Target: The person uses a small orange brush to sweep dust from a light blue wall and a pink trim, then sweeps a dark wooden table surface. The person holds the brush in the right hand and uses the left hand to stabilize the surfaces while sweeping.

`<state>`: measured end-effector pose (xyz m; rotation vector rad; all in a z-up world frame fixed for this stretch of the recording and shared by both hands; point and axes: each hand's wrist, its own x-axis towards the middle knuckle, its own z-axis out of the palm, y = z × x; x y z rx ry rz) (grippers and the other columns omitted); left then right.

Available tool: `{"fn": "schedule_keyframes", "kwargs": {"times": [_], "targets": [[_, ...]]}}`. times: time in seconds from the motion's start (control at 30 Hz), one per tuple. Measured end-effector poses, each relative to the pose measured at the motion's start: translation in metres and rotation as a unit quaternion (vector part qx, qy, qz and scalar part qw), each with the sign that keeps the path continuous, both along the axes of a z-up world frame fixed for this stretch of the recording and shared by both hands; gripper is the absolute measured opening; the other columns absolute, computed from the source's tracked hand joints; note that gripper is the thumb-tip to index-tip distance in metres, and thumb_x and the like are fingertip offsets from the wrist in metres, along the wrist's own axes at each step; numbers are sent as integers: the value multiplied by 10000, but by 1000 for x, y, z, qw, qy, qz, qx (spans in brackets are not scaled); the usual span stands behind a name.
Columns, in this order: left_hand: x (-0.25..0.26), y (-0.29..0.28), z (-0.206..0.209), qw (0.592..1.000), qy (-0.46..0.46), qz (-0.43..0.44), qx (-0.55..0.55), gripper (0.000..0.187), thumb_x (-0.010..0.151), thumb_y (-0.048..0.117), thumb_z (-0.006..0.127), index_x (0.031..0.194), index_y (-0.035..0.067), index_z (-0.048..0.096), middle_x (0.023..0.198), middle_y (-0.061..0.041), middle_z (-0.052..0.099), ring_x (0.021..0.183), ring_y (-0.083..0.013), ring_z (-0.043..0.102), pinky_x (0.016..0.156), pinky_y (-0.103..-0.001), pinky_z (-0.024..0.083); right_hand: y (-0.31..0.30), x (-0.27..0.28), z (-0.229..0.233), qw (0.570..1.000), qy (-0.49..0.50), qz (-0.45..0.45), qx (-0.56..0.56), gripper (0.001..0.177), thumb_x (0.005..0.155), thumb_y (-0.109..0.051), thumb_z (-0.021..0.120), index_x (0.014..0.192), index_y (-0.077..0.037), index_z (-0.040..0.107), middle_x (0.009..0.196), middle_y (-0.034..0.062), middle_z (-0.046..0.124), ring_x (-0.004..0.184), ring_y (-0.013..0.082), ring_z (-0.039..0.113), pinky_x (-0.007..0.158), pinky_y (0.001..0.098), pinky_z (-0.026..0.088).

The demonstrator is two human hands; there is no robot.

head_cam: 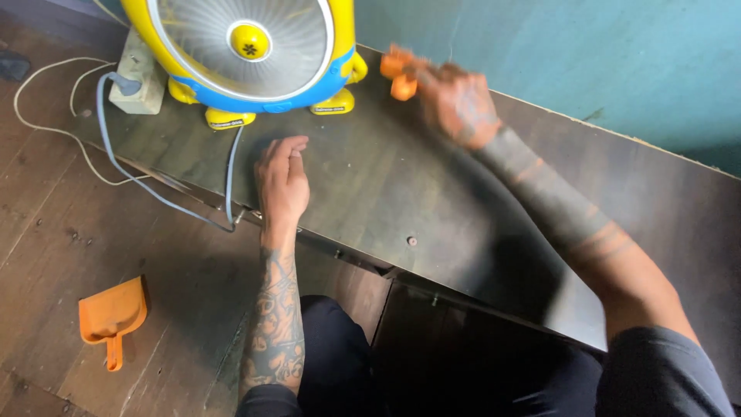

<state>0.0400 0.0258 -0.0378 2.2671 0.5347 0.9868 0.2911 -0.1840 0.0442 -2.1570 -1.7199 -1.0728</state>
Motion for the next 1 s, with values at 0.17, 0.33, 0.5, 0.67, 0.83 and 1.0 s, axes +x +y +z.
{"fn": "schedule_keyframes", "kwargs": {"times": [0.17, 0.33, 0.5, 0.67, 0.83, 1.0], "targets": [[-1, 6, 0, 998, -20, -42, -47, 274, 989, 55, 480, 1126, 90, 714, 1007, -131, 723, 1024, -393, 672, 923, -470, 503, -16, -93, 6, 982, 88, 167, -27, 274, 1086, -265, 426, 934, -147, 622, 824, 83, 710, 763, 295, 741, 642, 390, 586], [-8, -1, 8, 995, -7, -64, -83, 257, 1015, 134, 504, 1144, 131, 726, 971, -97, 738, 993, -334, 694, 919, -432, 525, -30, -165, 39, 934, 191, 294, -65, 379, 1093, -298, 350, 1012, -89, 656, 869, 127, 712, 782, 342, 735, 658, 438, 603], [-13, -8, 23, 984, -5, -124, -126, 238, 1025, 218, 547, 1153, 177, 744, 959, -35, 750, 985, -278, 707, 910, -395, 535, -27, -152, 50, 856, 397, 321, -83, 165, 1022, -216, 611, 1008, -52, 622, 697, 155, 664, 657, 382, 714, 524, 474, 555], [-14, -7, 22, 986, -8, -130, -102, 257, 982, 163, 526, 1130, 92, 723, 996, -57, 761, 920, -197, 704, 748, -321, 507, -7, -88, 56, 816, 550, 162, -76, 224, 1040, -192, 570, 1185, -27, 610, 1087, 79, 675, 952, 204, 646, 824, 360, 545], [-13, -7, 23, 985, 25, -116, -126, 278, 971, 204, 514, 1122, 119, 731, 979, -39, 770, 893, -185, 706, 787, -318, 515, 2, 16, 19, 891, 451, 32, 37, 142, 1005, -171, 637, 1098, -68, 609, 870, 55, 654, 683, 228, 576, 622, 393, 465], [-12, -5, 19, 985, 16, -116, -128, 283, 966, 202, 505, 1106, 106, 732, 968, -47, 772, 914, -207, 707, 842, -343, 522, -3, 25, 11, 994, 19, -111, -8, 246, 942, -116, 608, 1179, -165, 650, 837, 17, 659, 625, 316, 641, 381, 470, 376]]}}
